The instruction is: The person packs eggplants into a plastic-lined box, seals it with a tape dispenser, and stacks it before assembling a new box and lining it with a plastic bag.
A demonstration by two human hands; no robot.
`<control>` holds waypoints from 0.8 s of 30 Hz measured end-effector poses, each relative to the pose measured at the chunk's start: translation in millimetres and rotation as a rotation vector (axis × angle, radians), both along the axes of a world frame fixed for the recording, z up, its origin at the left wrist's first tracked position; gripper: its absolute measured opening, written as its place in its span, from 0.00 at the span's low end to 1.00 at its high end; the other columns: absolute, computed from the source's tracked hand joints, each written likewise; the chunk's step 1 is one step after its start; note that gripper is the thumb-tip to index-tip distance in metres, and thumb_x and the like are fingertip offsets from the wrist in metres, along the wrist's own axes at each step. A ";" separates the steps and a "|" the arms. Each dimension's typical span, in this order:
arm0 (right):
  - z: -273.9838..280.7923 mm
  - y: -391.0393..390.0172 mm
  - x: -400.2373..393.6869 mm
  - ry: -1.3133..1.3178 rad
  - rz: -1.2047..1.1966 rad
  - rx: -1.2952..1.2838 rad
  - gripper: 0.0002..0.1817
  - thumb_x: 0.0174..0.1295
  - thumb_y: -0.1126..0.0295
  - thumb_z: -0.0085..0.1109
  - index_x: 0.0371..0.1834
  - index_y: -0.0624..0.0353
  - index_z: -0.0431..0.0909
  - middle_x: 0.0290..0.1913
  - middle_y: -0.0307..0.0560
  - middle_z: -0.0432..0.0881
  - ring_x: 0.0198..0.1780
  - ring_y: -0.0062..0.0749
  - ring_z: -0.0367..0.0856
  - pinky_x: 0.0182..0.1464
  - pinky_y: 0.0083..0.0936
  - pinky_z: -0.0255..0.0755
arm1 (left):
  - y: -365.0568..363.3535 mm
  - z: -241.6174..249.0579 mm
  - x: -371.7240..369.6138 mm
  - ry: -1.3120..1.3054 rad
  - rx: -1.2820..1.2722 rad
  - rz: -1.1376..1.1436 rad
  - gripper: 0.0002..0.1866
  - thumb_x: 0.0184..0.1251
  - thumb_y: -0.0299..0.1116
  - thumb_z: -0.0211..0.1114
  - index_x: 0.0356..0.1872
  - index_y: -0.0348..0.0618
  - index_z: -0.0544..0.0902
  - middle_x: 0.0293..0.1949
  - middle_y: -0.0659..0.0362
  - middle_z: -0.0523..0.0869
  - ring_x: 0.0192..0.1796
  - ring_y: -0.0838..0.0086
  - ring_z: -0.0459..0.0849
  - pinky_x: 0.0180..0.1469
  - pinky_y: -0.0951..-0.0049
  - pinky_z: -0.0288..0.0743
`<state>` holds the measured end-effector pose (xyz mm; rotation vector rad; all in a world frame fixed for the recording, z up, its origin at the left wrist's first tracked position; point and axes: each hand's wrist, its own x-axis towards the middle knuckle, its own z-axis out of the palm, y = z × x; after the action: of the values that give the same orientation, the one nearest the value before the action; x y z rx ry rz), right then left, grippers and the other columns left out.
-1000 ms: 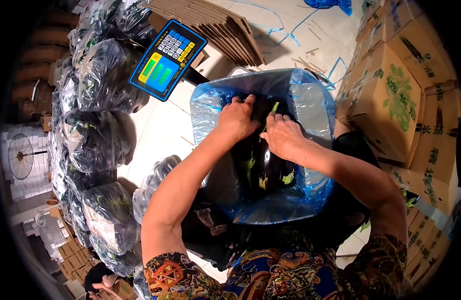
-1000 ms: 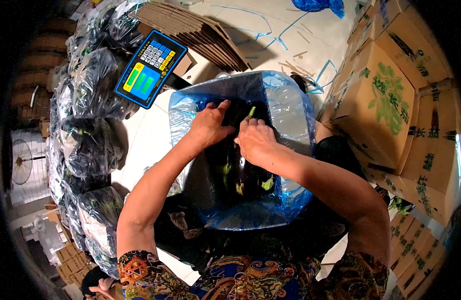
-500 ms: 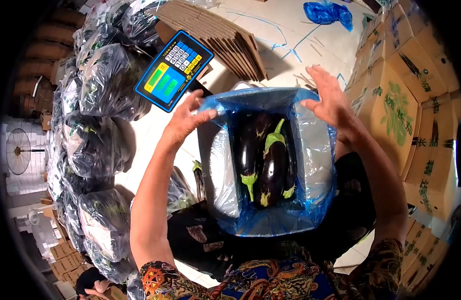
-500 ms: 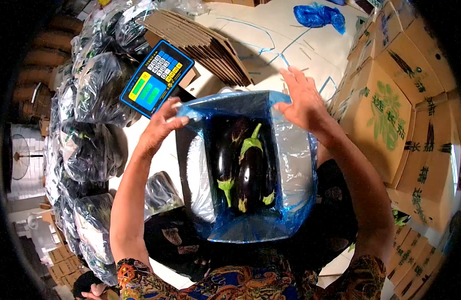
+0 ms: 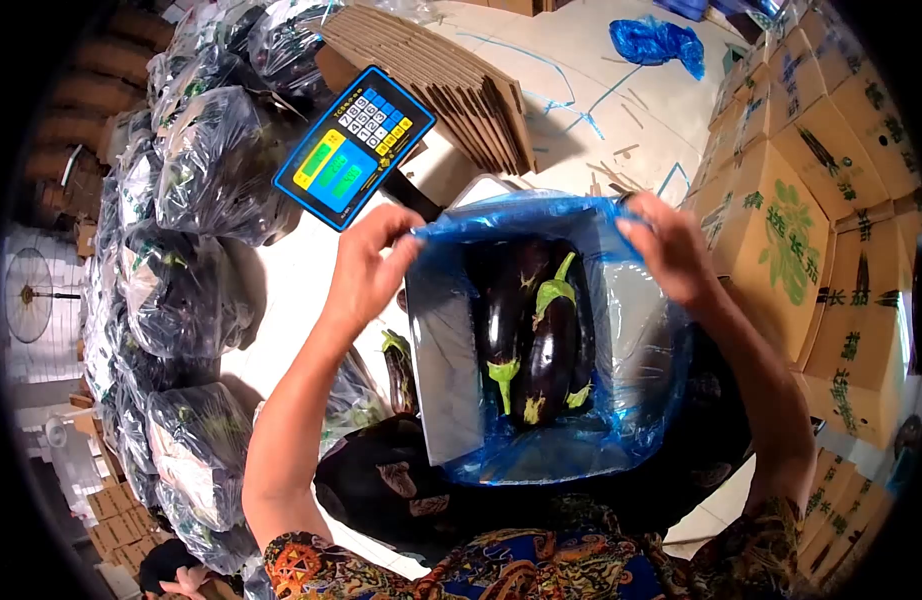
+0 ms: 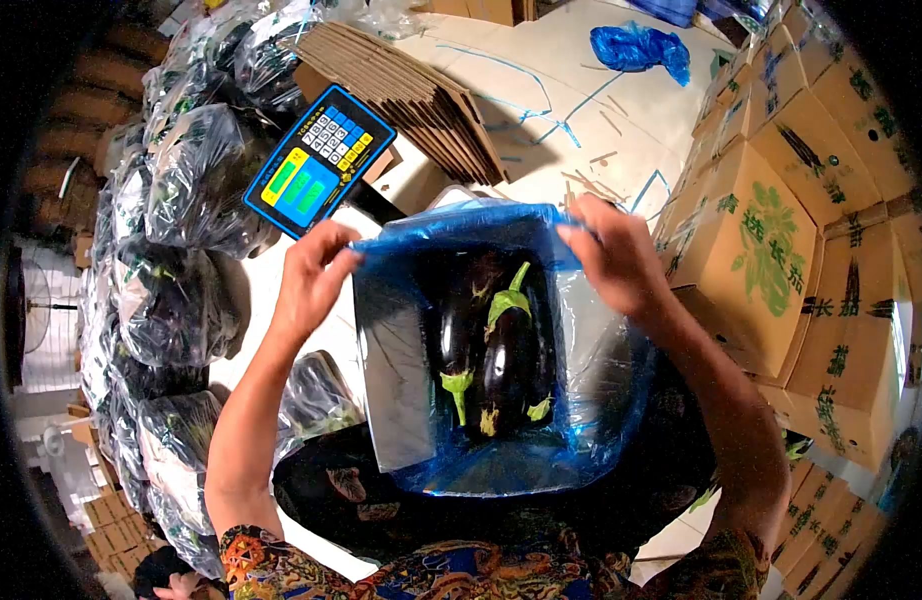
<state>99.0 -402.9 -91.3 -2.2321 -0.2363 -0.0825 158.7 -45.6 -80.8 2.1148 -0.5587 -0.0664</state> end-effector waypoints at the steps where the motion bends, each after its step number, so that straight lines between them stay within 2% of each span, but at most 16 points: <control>1: 0.0 0.4 -15.0 0.052 0.019 0.032 0.06 0.57 0.74 0.58 0.36 0.61 0.74 0.26 0.52 0.76 0.27 0.46 0.79 0.30 0.36 0.71 | -1.8 14.4 -12.3 -0.257 0.118 -0.095 0.07 0.57 0.22 0.65 0.37 0.41 0.80 0.28 0.59 0.79 0.33 0.71 0.80 0.36 0.75 0.73; 3: 4.1 8.1 -49.3 -0.138 0.314 -0.089 0.02 0.59 0.75 0.54 0.34 0.60 0.72 0.25 0.49 0.75 0.25 0.44 0.78 0.25 0.35 0.72 | 6.2 21.4 -38.3 -0.434 0.437 -0.253 0.14 0.42 0.17 0.65 0.33 0.43 0.77 0.27 0.54 0.74 0.32 0.57 0.78 0.33 0.65 0.75; 5: -12.9 6.4 -88.4 -0.017 0.659 -0.349 0.01 0.60 0.76 0.51 0.31 0.58 0.71 0.24 0.49 0.74 0.24 0.44 0.78 0.22 0.35 0.73 | 18.8 3.3 -58.3 -0.359 0.514 -0.362 0.15 0.39 0.18 0.63 0.31 0.44 0.75 0.27 0.55 0.71 0.33 0.55 0.78 0.33 0.61 0.76; 7: -7.4 15.4 -112.1 0.102 0.634 -0.406 0.03 0.59 0.77 0.50 0.28 0.58 0.70 0.22 0.48 0.73 0.22 0.44 0.77 0.23 0.38 0.74 | 28.0 -4.4 -72.1 -0.129 0.509 -0.449 0.12 0.46 0.20 0.65 0.33 0.43 0.77 0.29 0.55 0.74 0.35 0.58 0.81 0.35 0.64 0.78; 8: -10.5 12.7 -114.5 0.171 0.642 -0.454 0.02 0.59 0.75 0.55 0.31 0.60 0.72 0.26 0.50 0.74 0.29 0.45 0.78 0.28 0.37 0.75 | 34.0 -12.4 -68.5 -0.099 0.316 -0.281 0.11 0.50 0.23 0.66 0.36 0.42 0.78 0.31 0.55 0.77 0.36 0.61 0.82 0.37 0.66 0.78; 9: -4.6 15.9 -111.8 0.079 0.506 -0.407 0.04 0.58 0.74 0.58 0.32 0.60 0.73 0.28 0.50 0.74 0.31 0.45 0.78 0.30 0.37 0.75 | 38.9 -17.0 -63.8 -0.066 0.124 -0.114 0.11 0.55 0.25 0.67 0.40 0.41 0.79 0.34 0.55 0.80 0.37 0.65 0.83 0.39 0.69 0.79; 10: 6.9 20.7 -106.7 -0.011 0.372 -0.356 0.06 0.57 0.73 0.60 0.33 0.61 0.73 0.30 0.51 0.74 0.34 0.46 0.78 0.33 0.37 0.75 | 35.8 -9.9 -54.4 0.024 0.076 0.167 0.14 0.61 0.31 0.68 0.46 0.38 0.79 0.41 0.54 0.83 0.40 0.69 0.83 0.45 0.69 0.78; 11: 16.9 23.0 -100.6 -0.100 0.242 -0.306 0.08 0.56 0.72 0.63 0.34 0.61 0.74 0.32 0.52 0.74 0.36 0.47 0.78 0.36 0.37 0.75 | 31.5 0.0 -41.4 0.070 0.017 0.322 0.19 0.61 0.34 0.69 0.50 0.37 0.78 0.45 0.51 0.83 0.44 0.65 0.83 0.48 0.65 0.78; 12: 23.2 22.4 -94.3 -0.027 0.132 -0.301 0.18 0.50 0.69 0.70 0.41 0.63 0.73 0.41 0.55 0.74 0.45 0.51 0.75 0.46 0.39 0.73 | 29.0 -5.9 -31.0 0.034 0.021 0.343 0.22 0.61 0.37 0.69 0.53 0.38 0.78 0.48 0.49 0.82 0.46 0.62 0.83 0.49 0.63 0.77; 13: 24.3 23.3 -85.7 -0.113 0.095 -0.302 0.21 0.50 0.68 0.71 0.43 0.63 0.72 0.44 0.56 0.74 0.47 0.53 0.74 0.49 0.39 0.72 | 26.9 -18.5 -19.6 -0.007 0.022 0.364 0.24 0.60 0.39 0.70 0.55 0.39 0.77 0.51 0.47 0.82 0.49 0.60 0.83 0.51 0.61 0.77; 15: 22.3 30.1 -70.0 -0.285 0.022 -0.297 0.26 0.49 0.66 0.73 0.48 0.63 0.71 0.49 0.57 0.73 0.51 0.55 0.73 0.55 0.41 0.70 | 20.0 -47.8 2.5 -0.177 0.189 0.192 0.28 0.58 0.43 0.70 0.58 0.42 0.77 0.54 0.46 0.82 0.54 0.55 0.82 0.53 0.59 0.76; 16: 23.3 36.4 -66.5 -0.222 0.007 -0.366 0.37 0.47 0.65 0.75 0.58 0.65 0.66 0.58 0.60 0.69 0.59 0.57 0.68 0.63 0.43 0.65 | 10.1 -45.6 12.5 -0.124 0.237 0.103 0.25 0.57 0.42 0.70 0.56 0.43 0.79 0.51 0.46 0.83 0.52 0.54 0.82 0.52 0.59 0.76; 17: 19.3 38.9 -64.6 -0.171 0.010 -0.407 0.38 0.47 0.65 0.75 0.60 0.65 0.65 0.59 0.60 0.68 0.60 0.58 0.67 0.64 0.43 0.64 | 1.0 -43.2 20.7 -0.066 0.286 0.014 0.23 0.57 0.42 0.70 0.53 0.45 0.82 0.48 0.46 0.85 0.50 0.53 0.83 0.52 0.58 0.76; 19: 5.9 40.2 -63.0 -0.067 0.007 -0.492 0.42 0.46 0.65 0.76 0.63 0.65 0.63 0.62 0.61 0.66 0.63 0.59 0.65 0.66 0.44 0.62 | -6.3 -46.8 32.3 0.170 0.507 0.082 0.16 0.57 0.36 0.67 0.46 0.43 0.85 0.38 0.46 0.87 0.43 0.56 0.86 0.50 0.60 0.77; 20: 1.5 32.8 -64.8 -0.035 0.005 -0.485 0.41 0.49 0.65 0.73 0.66 0.61 0.61 0.64 0.61 0.65 0.61 0.62 0.68 0.61 0.47 0.65 | -4.0 -55.2 33.8 0.094 0.435 0.133 0.10 0.57 0.34 0.66 0.39 0.45 0.87 0.32 0.46 0.86 0.38 0.52 0.85 0.46 0.60 0.78; 24: -16.7 -14.3 -80.9 0.299 -0.016 -0.622 0.24 0.56 0.66 0.65 0.55 0.59 0.70 0.51 0.60 0.76 0.50 0.60 0.77 0.50 0.49 0.71 | 25.2 -67.3 30.0 0.182 0.212 0.403 0.08 0.58 0.31 0.63 0.37 0.41 0.86 0.29 0.46 0.85 0.33 0.54 0.85 0.40 0.63 0.78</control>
<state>18.1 -417.2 -108.0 -2.8200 -0.0838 0.3611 188.7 -20.3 -148.1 2.3590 -0.0121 -0.0916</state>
